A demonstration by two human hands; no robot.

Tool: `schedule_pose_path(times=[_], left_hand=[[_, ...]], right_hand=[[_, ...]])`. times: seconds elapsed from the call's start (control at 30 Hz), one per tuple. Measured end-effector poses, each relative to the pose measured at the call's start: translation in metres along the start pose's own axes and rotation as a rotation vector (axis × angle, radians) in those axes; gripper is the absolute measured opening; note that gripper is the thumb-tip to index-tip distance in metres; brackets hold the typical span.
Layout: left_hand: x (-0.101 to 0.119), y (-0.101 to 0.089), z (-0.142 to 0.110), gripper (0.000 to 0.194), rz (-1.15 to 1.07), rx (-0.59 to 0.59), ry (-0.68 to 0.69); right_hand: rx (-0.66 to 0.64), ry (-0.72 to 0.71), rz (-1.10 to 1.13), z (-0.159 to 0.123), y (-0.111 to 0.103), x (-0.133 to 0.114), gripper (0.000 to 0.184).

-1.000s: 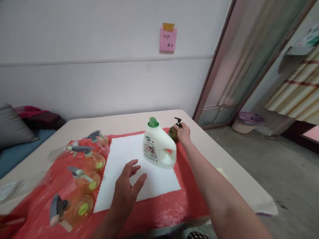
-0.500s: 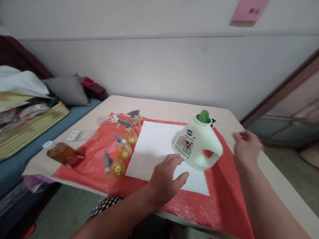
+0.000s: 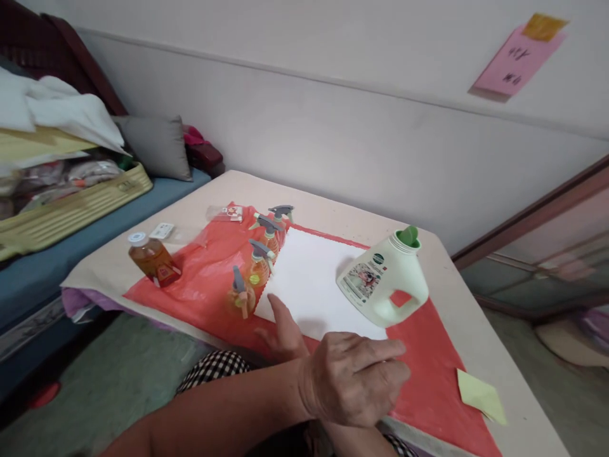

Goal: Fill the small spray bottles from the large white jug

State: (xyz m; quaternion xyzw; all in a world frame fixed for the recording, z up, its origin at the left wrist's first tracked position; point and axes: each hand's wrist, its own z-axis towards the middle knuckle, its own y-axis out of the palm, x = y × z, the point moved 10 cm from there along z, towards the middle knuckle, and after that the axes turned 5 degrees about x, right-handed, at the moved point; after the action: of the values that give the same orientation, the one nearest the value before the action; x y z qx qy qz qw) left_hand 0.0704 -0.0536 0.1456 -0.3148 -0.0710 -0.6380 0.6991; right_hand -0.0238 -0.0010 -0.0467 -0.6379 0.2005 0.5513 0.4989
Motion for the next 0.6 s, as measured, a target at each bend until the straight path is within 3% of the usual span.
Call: schedule_pose_path(times=[0.07,0.13,0.27,0.37,0.47,0.6], left_hand=[[0.009,-0.003,-0.001,0.028,0.122,0.019,0.145],[0.010,-0.005,-0.002,0.030,0.201,0.049,0.191],[0.007,-0.003,-0.001,0.033,0.240,0.041,0.201],[0.013,-0.003,-0.002,0.030,0.244,-0.004,0.216],[0.026,-0.008,-0.006,0.025,0.248,-0.050,0.258],[0.042,-0.016,-0.013,0.024,0.106,-0.028,0.344]], right_hand=[[0.133,0.025,-0.044,0.028,0.006,0.014,0.089],[0.209,-0.036,-0.095,0.051,0.018,0.016,0.095],[0.289,-0.205,-0.164,0.072,0.046,0.001,0.073],[0.274,-0.213,-0.152,0.062,0.049,-0.007,0.061],[0.244,-0.168,-0.136,0.034,0.027,-0.006,0.062],[0.282,-0.027,-0.121,-0.004,-0.038,0.012,0.062]])
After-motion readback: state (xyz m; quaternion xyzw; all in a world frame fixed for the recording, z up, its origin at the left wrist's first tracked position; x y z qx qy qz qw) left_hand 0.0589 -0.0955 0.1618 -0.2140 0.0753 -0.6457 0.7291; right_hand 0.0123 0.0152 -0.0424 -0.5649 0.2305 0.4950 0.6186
